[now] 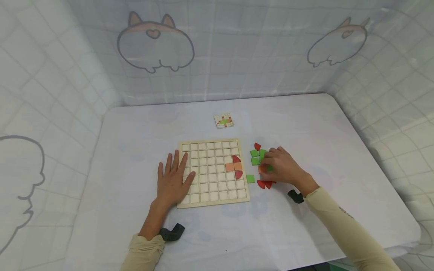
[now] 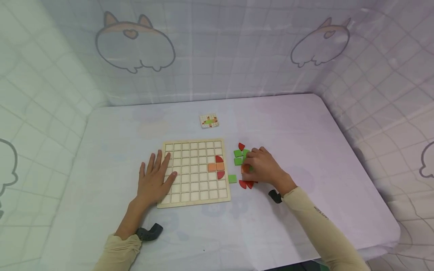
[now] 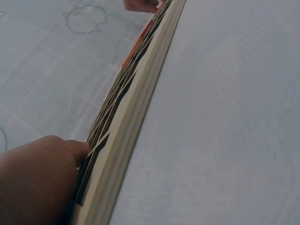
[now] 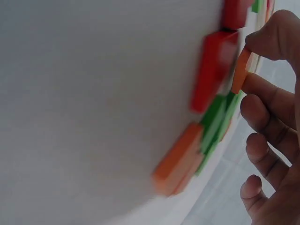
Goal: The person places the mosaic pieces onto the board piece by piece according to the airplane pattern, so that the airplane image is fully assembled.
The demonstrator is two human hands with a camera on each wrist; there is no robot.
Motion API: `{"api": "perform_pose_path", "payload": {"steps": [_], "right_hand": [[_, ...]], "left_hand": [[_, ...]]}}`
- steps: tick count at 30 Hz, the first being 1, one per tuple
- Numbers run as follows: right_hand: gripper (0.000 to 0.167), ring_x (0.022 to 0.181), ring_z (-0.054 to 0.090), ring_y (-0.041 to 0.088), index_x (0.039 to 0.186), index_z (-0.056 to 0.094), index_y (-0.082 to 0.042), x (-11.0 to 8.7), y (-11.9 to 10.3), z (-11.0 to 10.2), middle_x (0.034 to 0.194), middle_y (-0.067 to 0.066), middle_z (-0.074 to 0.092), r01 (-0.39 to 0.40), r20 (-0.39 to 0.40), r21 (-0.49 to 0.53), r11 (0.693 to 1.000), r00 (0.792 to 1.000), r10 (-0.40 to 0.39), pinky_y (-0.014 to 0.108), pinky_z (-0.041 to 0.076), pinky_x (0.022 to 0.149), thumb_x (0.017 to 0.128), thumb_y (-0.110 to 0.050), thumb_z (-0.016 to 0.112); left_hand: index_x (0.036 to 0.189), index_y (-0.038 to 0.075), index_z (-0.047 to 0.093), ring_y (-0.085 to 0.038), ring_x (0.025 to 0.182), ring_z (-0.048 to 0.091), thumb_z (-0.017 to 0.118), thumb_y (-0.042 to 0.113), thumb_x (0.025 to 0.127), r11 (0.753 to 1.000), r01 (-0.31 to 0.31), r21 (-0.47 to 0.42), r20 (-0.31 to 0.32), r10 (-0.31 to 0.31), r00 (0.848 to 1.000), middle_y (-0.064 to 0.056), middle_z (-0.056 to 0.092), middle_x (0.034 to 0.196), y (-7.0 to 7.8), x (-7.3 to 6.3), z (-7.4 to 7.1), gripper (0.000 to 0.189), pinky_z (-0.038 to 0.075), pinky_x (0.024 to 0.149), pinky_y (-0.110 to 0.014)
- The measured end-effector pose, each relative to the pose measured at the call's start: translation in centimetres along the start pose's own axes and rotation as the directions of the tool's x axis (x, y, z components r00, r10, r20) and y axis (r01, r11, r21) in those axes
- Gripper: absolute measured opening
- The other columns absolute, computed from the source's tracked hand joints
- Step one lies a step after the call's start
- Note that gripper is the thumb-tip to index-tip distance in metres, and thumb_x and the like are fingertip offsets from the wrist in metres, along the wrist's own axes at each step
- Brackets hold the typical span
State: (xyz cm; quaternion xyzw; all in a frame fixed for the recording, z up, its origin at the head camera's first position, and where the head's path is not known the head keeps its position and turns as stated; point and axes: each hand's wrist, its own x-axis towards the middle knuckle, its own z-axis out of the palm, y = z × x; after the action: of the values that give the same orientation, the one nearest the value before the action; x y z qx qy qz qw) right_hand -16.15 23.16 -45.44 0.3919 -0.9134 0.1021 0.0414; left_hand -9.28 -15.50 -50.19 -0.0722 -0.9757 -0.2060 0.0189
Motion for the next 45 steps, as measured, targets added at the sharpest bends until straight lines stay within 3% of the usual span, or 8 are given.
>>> {"api": "perform_pose_path", "payload": {"steps": [7,12,15,21,26,35,45], "right_hand": [[0.014,0.075,0.047,0.012,0.078,0.074,-0.015,2.2,-2.4,0.0,0.074,-0.008,0.056,0.086,-0.100,0.081,0.993,0.992,-0.078,0.034,0.036,0.070,0.073,-0.028,0.076],[0.010,0.071,0.045,0.013,0.076,0.071,-0.013,4.0,-4.7,1.0,0.072,-0.005,0.056,0.196,-0.194,0.106,0.975,0.966,-0.173,0.033,0.033,0.066,0.072,-0.021,0.075],[0.011,0.069,0.043,0.014,0.075,0.070,-0.014,4.9,-5.8,1.8,0.071,-0.005,0.053,0.222,-0.210,0.080,0.972,0.957,-0.201,0.033,0.032,0.065,0.073,-0.024,0.075],[0.016,0.072,0.044,0.014,0.076,0.069,-0.017,5.7,-7.0,2.8,0.074,-0.007,0.049,0.178,-0.120,0.012,0.984,0.977,-0.176,0.032,0.030,0.065,0.077,-0.033,0.074],[0.014,0.071,0.045,0.013,0.075,0.069,-0.018,5.4,-7.5,2.1,0.072,-0.008,0.048,0.130,-0.050,0.035,0.991,0.990,-0.128,0.032,0.031,0.065,0.080,-0.028,0.077],[0.006,0.075,0.051,0.012,0.084,0.075,-0.020,5.2,-7.7,1.2,0.079,-0.010,0.060,0.100,0.055,0.070,0.992,0.993,-0.104,0.032,0.033,0.069,0.083,-0.024,0.081],[0.006,0.070,0.048,0.010,0.088,0.076,-0.019,4.4,-7.5,1.6,0.074,-0.011,0.058,0.070,0.030,0.092,0.993,0.997,-0.073,0.030,0.034,0.066,0.084,-0.021,0.080]], "left_hand": [[0.158,0.015,0.018,-0.033,0.149,-0.003,0.040,0.054,0.100,1.000,0.007,0.010,-0.002,-0.007,1.000,-0.014,0.005,0.163,0.0,0.0,-0.1,0.073,-0.007,0.113,-0.057],[0.158,0.015,0.018,-0.033,0.149,-0.003,0.040,0.054,0.100,1.000,0.010,0.008,0.002,-0.010,1.000,-0.014,0.004,0.163,0.1,-0.1,-0.1,0.073,-0.007,0.113,-0.057],[0.158,0.014,0.019,-0.033,0.149,-0.003,0.040,0.054,0.100,1.000,0.010,0.015,0.000,-0.010,1.000,-0.015,0.005,0.163,0.1,-0.1,-0.1,0.074,-0.007,0.113,-0.058],[0.158,0.013,0.020,-0.033,0.149,-0.002,0.040,0.053,0.100,1.000,0.005,0.016,-0.001,-0.005,1.000,-0.015,0.006,0.163,0.3,-0.1,-0.1,0.073,-0.005,0.113,-0.058],[0.158,0.013,0.020,-0.035,0.149,-0.001,0.041,0.052,0.100,1.000,-0.003,0.021,0.001,0.003,1.000,-0.016,0.006,0.163,0.4,-0.1,-0.2,0.073,-0.004,0.113,-0.059],[0.158,0.011,0.022,-0.036,0.148,0.001,0.042,0.052,0.100,1.000,-0.011,0.009,-0.018,0.012,1.000,-0.018,0.009,0.162,0.3,-0.2,-0.3,0.073,-0.003,0.112,-0.060],[0.159,0.015,0.018,-0.033,0.149,-0.002,0.038,0.056,0.100,1.000,0.002,0.017,-0.002,-0.002,1.000,-0.014,0.005,0.163,0.0,-0.2,0.0,0.074,-0.007,0.113,-0.057]]}}
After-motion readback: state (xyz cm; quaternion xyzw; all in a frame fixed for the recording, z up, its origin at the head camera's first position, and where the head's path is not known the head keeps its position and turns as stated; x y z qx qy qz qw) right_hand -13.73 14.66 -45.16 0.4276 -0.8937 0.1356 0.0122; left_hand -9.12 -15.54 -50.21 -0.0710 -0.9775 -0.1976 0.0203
